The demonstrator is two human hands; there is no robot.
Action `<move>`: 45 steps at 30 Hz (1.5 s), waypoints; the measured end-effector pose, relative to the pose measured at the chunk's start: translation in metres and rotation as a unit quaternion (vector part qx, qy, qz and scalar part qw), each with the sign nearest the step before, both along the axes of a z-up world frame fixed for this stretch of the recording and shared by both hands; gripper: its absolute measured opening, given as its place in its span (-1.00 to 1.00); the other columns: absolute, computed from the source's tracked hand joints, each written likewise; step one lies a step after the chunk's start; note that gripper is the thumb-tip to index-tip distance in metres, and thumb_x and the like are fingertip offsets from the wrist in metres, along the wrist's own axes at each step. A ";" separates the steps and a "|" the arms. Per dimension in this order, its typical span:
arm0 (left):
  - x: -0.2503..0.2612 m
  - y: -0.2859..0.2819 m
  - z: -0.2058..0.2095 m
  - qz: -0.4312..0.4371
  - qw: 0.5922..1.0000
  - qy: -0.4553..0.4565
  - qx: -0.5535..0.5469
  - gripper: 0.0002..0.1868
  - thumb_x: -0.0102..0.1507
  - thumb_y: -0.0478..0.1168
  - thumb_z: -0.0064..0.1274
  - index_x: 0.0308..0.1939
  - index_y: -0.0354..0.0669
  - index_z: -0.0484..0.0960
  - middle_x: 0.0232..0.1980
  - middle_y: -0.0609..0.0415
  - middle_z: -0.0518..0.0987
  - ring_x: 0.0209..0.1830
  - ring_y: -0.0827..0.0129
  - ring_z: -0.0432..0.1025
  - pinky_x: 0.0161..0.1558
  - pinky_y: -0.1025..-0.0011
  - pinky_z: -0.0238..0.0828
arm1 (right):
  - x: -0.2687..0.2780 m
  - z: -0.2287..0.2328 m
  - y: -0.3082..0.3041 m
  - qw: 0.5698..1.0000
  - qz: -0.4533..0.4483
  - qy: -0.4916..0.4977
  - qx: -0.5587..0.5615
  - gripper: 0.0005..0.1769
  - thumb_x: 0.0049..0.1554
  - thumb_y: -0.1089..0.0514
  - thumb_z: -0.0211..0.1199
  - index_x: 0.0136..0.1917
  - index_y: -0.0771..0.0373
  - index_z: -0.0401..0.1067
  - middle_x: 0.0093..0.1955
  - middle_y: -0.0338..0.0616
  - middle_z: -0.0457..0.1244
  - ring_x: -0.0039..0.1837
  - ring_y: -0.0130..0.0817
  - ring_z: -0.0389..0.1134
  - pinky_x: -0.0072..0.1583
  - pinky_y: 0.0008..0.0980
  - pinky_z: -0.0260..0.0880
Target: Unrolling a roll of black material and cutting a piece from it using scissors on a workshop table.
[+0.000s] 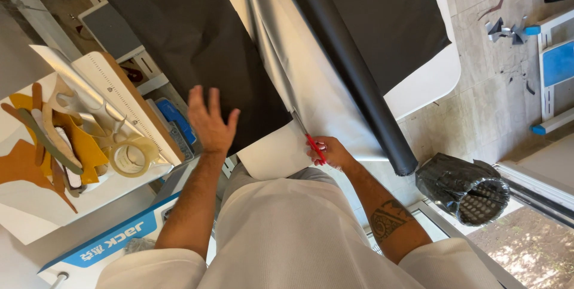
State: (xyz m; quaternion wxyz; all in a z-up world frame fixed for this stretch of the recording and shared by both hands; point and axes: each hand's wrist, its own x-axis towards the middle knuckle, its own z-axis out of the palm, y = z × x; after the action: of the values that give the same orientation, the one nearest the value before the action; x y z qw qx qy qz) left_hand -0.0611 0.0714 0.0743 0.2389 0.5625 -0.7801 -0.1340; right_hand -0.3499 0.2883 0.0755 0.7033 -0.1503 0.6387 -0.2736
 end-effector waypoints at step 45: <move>-0.078 -0.038 -0.008 -0.271 0.927 -0.191 0.179 -0.20 0.42 0.36 -0.32 0.68 0.26 -0.07 0.73 0.01 -0.42 0.71 -0.03 -0.56 0.54 -0.31 -0.66 | 0.000 0.017 -0.022 0.687 0.305 0.596 -0.282 -0.11 -0.13 0.23 0.47 0.46 0.24 0.25 0.47 0.00 0.24 0.48 -0.12 0.27 0.49 0.03 0.08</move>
State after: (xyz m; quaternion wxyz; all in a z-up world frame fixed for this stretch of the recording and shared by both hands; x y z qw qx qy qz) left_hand -0.1396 0.0332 0.0662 -0.0640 0.3784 -0.8966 -0.2211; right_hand -0.3502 0.2664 0.0926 0.1433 -0.6594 0.7352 -0.0640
